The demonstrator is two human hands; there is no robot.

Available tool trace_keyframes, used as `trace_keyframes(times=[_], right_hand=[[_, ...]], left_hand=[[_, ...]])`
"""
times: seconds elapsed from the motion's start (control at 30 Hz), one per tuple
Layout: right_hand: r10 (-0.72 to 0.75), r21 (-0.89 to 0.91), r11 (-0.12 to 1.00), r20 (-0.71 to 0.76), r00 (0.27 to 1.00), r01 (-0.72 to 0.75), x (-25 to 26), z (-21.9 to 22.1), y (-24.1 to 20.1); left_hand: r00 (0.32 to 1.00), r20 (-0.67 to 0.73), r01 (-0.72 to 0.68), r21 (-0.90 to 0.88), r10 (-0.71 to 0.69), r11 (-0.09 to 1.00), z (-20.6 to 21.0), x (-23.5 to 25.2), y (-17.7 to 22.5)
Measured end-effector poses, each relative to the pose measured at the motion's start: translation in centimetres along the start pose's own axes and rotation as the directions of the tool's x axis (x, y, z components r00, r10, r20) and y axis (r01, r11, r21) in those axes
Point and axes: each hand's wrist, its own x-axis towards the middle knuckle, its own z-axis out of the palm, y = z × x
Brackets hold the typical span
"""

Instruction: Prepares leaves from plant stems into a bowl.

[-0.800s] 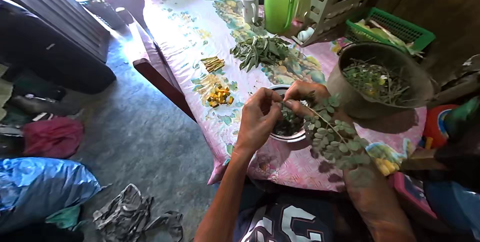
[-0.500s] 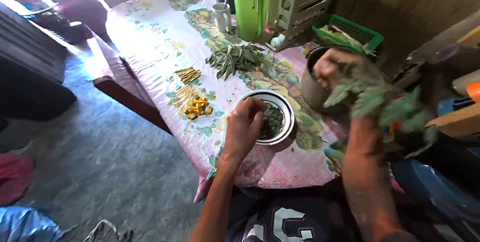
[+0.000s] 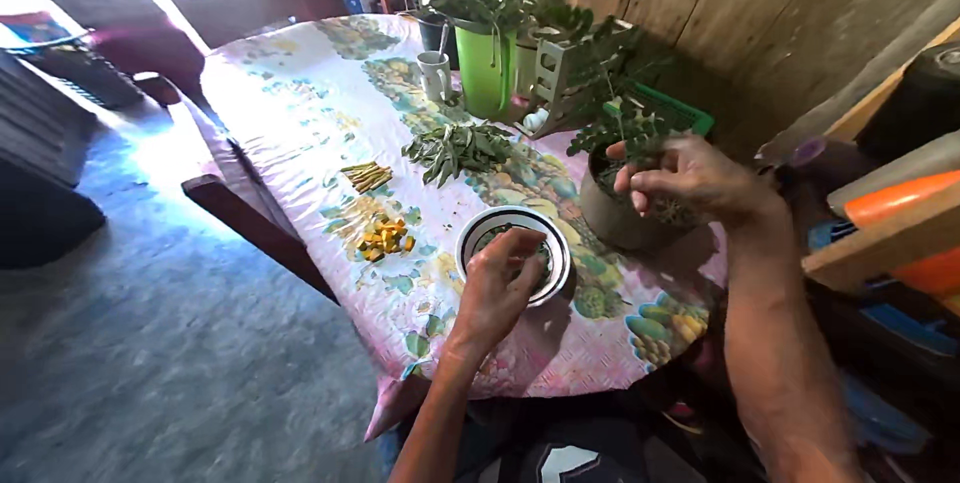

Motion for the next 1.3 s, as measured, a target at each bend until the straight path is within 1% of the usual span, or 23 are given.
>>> trace_keyframes(times=[0.1, 0.2, 0.27, 0.37, 0.47, 0.53, 0.67, 0.73, 0.8, 0.87, 0.97, 1.07, 1.13, 1.23, 1.3], right_hand=[[-0.101, 0.036, 0.994, -0.069, 0.993, 0.103, -0.8, 4.4, 0.2], [-0.167, -0.013, 0.986, 0.003, 0.986, 0.167, 0.4, 7.5, -0.4], [-0.177, -0.027, 0.984, 0.014, 0.984, 0.177, 1.7, 9.4, -0.3], [-0.252, 0.013, 0.968, 0.026, 0.967, 0.252, 3.5, 11.5, 0.2], [-0.344, 0.074, 0.938, 0.050, 0.938, 0.340, 4.8, 12.8, 0.8], [-0.369, 0.107, 0.926, 0.064, 0.927, 0.361, 5.3, 13.3, 1.2], [-0.368, 0.172, 0.920, 0.078, 0.927, 0.351, 5.6, 13.9, 2.2], [-0.367, 0.195, 0.918, 0.082, 0.927, 0.346, 5.4, 14.0, 2.5], [-0.357, 0.198, 0.920, 0.068, 0.932, 0.338, 5.2, 14.1, 2.7], [-0.351, 0.208, 0.920, 0.059, 0.934, 0.333, 5.1, 14.2, 2.9], [-0.359, 0.214, 0.915, 0.049, 0.932, 0.341, 4.9, 14.3, 3.0], [-0.355, 0.215, 0.916, 0.043, 0.934, 0.338, 4.8, 14.4, 2.9], [-0.340, 0.212, 0.921, 0.031, 0.940, 0.326, 4.8, 14.6, 2.8], [-0.328, 0.153, 0.932, -0.035, 0.944, 0.329, 4.5, 15.2, 2.5], [-0.356, 0.127, 0.922, -0.095, 0.930, 0.366, 4.5, 15.8, 2.4]], left_hand=[[1.000, -0.014, -0.006, -0.088, 0.005, 0.996, -0.3, -0.2, 0.6], [0.995, -0.095, -0.041, -0.177, 0.025, 0.983, -0.6, -0.2, 0.8], [0.981, -0.192, -0.058, -0.272, 0.005, 0.961, -0.7, -0.3, 0.9], [0.944, -0.327, -0.070, -0.341, -0.048, 0.938, -0.9, 0.0, 1.1], [0.932, -0.354, -0.102, -0.461, -0.077, 0.881, -1.2, 0.7, 0.8], [0.931, -0.356, -0.118, -0.506, -0.083, 0.854, -1.5, 1.1, 0.5], [0.921, -0.387, -0.146, -0.459, -0.049, 0.876, -1.3, 1.4, 0.4], [0.900, -0.435, -0.173, -0.390, -0.016, 0.904, -0.8, 1.6, 0.4], [0.868, -0.496, -0.175, -0.305, 0.001, 0.936, -0.3, 1.7, 0.3], [0.853, -0.521, -0.166, -0.253, 0.010, 0.953, -0.1, 1.8, 0.2], [0.860, -0.508, -0.163, -0.199, 0.040, 0.966, -0.3, 1.6, 0.3], [0.873, -0.464, -0.196, -0.050, 0.151, 0.979, -0.9, 1.4, 0.1], [0.880, -0.435, -0.206, 0.017, 0.192, 0.978, -1.3, 1.3, 0.1], [0.894, -0.397, -0.221, 0.016, 0.209, 0.975, -1.8, 1.3, 0.2], [0.902, -0.383, -0.221, -0.014, 0.199, 0.975, -2.1, 1.4, 0.5]])
